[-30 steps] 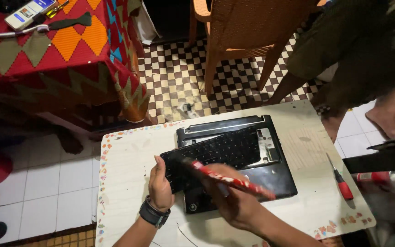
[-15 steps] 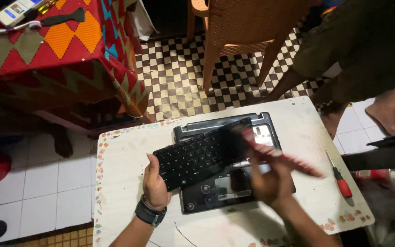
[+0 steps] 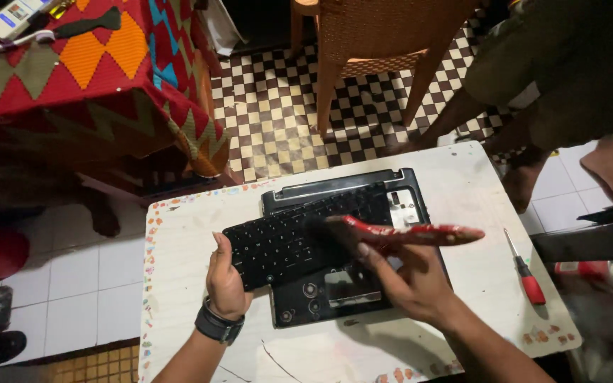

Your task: Removing and cleaning a laptop keyboard using a screwdriver and a brush

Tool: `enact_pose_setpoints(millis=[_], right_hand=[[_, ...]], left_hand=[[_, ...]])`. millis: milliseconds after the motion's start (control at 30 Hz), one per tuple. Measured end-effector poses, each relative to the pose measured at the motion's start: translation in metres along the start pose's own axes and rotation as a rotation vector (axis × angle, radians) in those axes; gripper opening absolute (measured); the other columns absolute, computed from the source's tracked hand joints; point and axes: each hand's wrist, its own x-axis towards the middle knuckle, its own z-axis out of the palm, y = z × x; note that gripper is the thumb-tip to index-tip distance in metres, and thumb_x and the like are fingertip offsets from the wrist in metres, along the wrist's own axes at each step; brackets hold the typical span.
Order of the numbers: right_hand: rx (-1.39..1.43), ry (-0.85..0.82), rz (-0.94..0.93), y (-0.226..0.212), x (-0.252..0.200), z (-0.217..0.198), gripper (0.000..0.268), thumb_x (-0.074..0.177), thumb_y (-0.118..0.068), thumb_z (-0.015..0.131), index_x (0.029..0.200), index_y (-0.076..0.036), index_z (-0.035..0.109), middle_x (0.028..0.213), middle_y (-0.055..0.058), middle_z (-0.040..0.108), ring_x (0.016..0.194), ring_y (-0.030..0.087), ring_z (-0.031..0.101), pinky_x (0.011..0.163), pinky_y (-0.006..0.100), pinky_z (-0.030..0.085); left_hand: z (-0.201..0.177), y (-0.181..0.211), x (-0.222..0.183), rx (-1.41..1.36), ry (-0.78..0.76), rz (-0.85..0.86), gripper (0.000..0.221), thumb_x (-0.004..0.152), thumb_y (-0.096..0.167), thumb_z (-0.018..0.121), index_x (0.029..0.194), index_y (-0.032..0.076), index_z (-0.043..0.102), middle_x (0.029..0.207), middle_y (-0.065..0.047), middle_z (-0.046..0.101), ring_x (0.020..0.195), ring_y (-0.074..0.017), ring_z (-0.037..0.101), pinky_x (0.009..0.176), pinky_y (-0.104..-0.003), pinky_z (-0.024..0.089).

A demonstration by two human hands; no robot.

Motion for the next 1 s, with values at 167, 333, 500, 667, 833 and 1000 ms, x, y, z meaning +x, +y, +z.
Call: enact_pose_setpoints(millis=[167,333,500,667,833,1000], right_hand=[[-0.101,0.455,-0.16,0.02,0.014,-0.016,0.008,0.095,-0.003,0.073,0.099,0.004,0.072,0.091,0.014,0.071,0.081,0.024,0.07,0.078,0.035,0.056],[-0.185,0.499,-0.265,0.008,0.017,-0.015,0.002,0.093,0.005,0.071,0.093,0.006,0.07,0.071,0.016,0.065,0.063,0.026,0.067,0.058,0.031,0.054],[0.104,0.162,-0.423,-0.035,0.002,0.025,0.017,0.086,0.0,0.072,0.102,-0.002,0.076,0.075,0.007,0.071,0.057,0.015,0.064,0.058,0.028,0.058],[-0.107,0.437,-0.059,0.043,-0.003,-0.014,0.018,0.093,-0.013,0.078,0.099,0.003,0.075,0.081,0.018,0.072,0.078,0.031,0.07,0.074,0.043,0.056],[-0.353,0.647,0.036,0.036,-0.005,-0.033,0.025,0.105,-0.013,0.076,0.102,0.012,0.073,0.086,0.03,0.07,0.085,0.049,0.07,0.079,0.056,0.055],[-0.315,0.358,-0.21,0.016,-0.009,0.014,0.011,0.093,-0.019,0.071,0.1,-0.018,0.079,0.09,0.0,0.079,0.078,0.023,0.076,0.068,0.032,0.059]], left_hand=[[-0.009,-0.002,0.004,0.068,0.136,0.043,0.056,0.106,0.044,0.042,0.116,-0.003,0.069,0.102,-0.02,0.073,0.104,-0.0243,0.07,0.092,-0.044,0.059],[0.02,0.016,-0.008,0.031,-0.156,0.276,0.026,0.1,0.019,0.061,0.108,-0.002,0.073,0.087,-0.018,0.074,0.085,-0.02,0.071,0.079,-0.043,0.064],[0.03,0.011,-0.005,-0.009,-0.165,0.246,0.015,0.1,0.013,0.064,0.102,0.0,0.072,0.084,-0.014,0.074,0.079,-0.0164,0.071,0.074,-0.037,0.064],[0.03,0.032,-0.012,-0.053,-0.103,0.243,0.015,0.101,0.015,0.064,0.103,0.001,0.07,0.084,-0.015,0.073,0.078,-0.0179,0.072,0.075,-0.039,0.065],[0.03,0.036,-0.008,-0.07,-0.026,0.262,0.015,0.102,0.015,0.062,0.105,0.002,0.069,0.086,-0.016,0.073,0.08,-0.0196,0.073,0.078,-0.041,0.065],[0.038,0.028,-0.009,-0.064,-0.032,0.237,0.014,0.1,0.015,0.064,0.104,0.002,0.07,0.087,-0.017,0.074,0.081,-0.0209,0.075,0.077,-0.043,0.066]])
